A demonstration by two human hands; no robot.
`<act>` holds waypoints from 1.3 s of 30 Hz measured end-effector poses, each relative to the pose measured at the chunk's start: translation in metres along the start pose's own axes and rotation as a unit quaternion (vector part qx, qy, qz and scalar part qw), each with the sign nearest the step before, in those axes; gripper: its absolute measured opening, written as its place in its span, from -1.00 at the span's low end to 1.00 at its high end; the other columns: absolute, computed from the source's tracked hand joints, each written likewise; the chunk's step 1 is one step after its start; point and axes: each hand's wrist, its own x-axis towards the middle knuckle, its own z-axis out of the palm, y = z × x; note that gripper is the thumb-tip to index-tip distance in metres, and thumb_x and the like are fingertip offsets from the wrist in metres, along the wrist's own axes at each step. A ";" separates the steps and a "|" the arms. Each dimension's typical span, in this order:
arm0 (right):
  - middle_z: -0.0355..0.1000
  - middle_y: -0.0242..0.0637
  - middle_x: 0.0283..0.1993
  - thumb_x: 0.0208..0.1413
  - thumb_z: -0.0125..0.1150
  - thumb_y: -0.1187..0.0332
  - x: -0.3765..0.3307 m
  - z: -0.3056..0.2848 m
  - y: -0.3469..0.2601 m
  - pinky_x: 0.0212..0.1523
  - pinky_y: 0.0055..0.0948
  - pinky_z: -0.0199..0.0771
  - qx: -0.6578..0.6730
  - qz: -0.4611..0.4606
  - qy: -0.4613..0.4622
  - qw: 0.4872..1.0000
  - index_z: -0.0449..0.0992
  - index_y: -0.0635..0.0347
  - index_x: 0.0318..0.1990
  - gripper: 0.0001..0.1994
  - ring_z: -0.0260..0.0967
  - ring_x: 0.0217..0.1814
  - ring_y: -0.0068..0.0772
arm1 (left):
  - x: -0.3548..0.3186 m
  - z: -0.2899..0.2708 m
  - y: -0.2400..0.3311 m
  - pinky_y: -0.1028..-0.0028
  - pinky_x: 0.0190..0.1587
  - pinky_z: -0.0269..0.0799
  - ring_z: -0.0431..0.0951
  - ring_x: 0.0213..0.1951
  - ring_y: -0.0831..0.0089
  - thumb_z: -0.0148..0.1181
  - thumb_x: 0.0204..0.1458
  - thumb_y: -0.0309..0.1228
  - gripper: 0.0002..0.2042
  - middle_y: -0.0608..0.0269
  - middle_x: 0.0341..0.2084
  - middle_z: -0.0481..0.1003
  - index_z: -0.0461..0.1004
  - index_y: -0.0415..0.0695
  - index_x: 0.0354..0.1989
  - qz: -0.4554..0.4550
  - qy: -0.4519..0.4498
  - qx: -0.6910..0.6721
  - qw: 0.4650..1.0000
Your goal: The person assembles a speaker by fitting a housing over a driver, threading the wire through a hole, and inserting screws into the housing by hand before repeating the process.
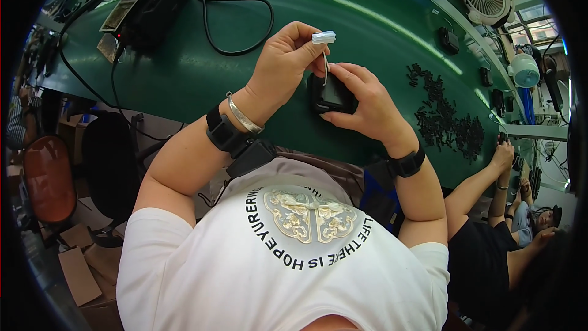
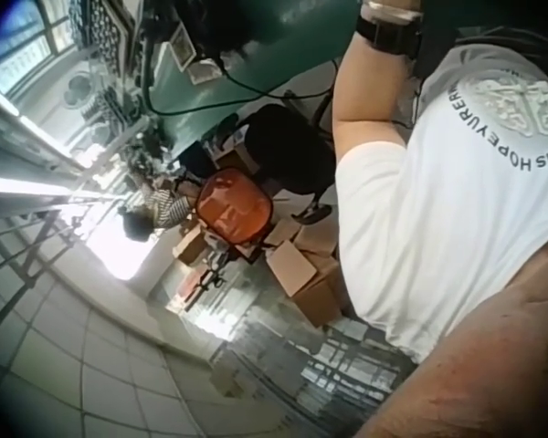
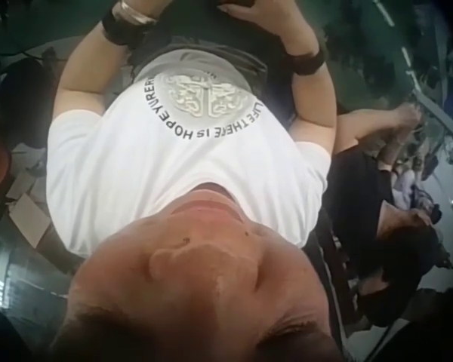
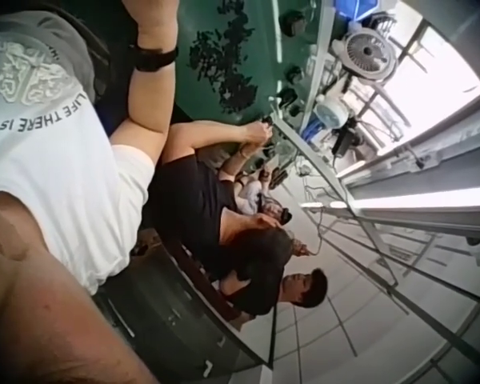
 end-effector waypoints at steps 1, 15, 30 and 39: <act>0.35 -0.04 0.20 -0.27 0.52 0.34 0.000 0.001 0.001 0.18 -0.21 0.42 0.015 0.007 0.000 1.000 0.39 0.24 0.22 -0.23 0.34 0.21 -0.01 | -0.001 -0.001 0.000 0.58 -0.35 0.53 0.53 -0.45 0.61 0.16 0.24 -0.44 -0.90 0.33 -0.44 0.51 0.43 -0.20 -0.21 -0.009 0.001 -0.011 1.000; 0.40 -0.11 0.16 -0.33 0.53 0.36 0.002 0.001 0.006 0.15 -0.21 0.44 -0.004 -0.029 -0.023 0.999 0.41 0.23 0.22 -0.21 0.35 0.16 -0.04 | -0.035 -0.034 0.018 0.30 0.21 0.35 0.41 0.17 0.17 0.45 -0.16 -0.45 -0.08 0.00 0.09 0.43 0.04 -0.03 0.42 -0.031 -0.151 0.400 0.903; 0.42 -0.20 0.15 -0.31 0.54 0.27 0.002 0.003 0.003 0.18 -0.18 0.34 -0.021 -0.020 -0.027 0.999 0.43 0.18 0.21 -0.22 0.31 0.19 -0.05 | -0.050 -0.042 0.030 0.33 -0.02 0.45 0.55 -0.09 0.22 0.43 -0.10 -0.36 -0.25 0.06 -0.06 0.54 0.23 -0.15 0.32 -0.025 -0.070 0.495 0.865; 0.41 -0.09 0.11 -0.26 0.53 0.05 -0.012 0.031 -0.027 0.12 -0.18 0.35 -0.149 0.058 0.047 0.986 0.42 0.30 0.18 -0.19 0.37 0.11 -0.02 | -0.087 -0.028 0.046 0.32 -0.03 0.46 0.52 -0.07 0.17 0.24 0.12 -0.35 -0.71 0.00 -0.06 0.51 0.55 -0.22 -0.02 -0.162 -0.181 0.322 0.915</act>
